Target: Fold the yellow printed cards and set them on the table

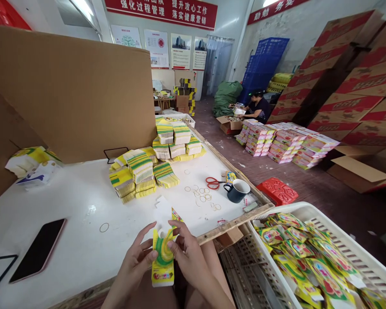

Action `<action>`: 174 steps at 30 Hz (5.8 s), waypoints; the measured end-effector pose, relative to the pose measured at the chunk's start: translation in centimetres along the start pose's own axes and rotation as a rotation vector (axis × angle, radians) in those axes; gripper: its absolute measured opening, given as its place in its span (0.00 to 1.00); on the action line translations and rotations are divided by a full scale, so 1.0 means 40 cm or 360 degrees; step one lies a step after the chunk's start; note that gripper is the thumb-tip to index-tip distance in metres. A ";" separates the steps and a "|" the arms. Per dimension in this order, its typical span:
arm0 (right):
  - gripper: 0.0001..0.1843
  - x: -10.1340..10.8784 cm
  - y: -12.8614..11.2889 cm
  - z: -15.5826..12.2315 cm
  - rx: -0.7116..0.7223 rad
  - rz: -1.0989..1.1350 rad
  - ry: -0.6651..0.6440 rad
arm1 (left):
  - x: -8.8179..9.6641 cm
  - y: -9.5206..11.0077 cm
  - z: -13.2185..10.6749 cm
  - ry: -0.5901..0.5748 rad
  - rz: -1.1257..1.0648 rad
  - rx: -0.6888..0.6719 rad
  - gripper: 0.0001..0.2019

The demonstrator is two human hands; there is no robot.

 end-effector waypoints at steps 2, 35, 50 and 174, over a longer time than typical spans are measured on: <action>0.12 0.001 -0.011 0.004 0.0032 -0.0065 -0.0093 | -0.013 0.000 -0.007 -0.0090 0.0027 0.0031 0.25; 0.12 0.018 -0.023 0.008 0.0006 -0.0745 -0.0208 | -0.033 -0.029 -0.006 -0.0061 0.0080 0.0001 0.23; 0.19 0.399 -0.082 -0.031 -0.0013 -0.1960 0.0517 | 0.001 -0.098 0.083 0.0339 0.0260 -0.0029 0.22; 0.20 0.406 -0.174 -0.049 0.0176 -0.1961 0.0777 | 0.045 -0.098 0.076 0.0513 0.0421 -0.0089 0.23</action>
Point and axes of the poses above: each hand's wrist, its own z-axis towards the middle knuckle, its own x-axis out of the back of the hand, y = z × x, the point moved 10 cm from there along z, towards the middle knuckle, and after that the axes turned 12 degrees about x, right-handed, at the moved point
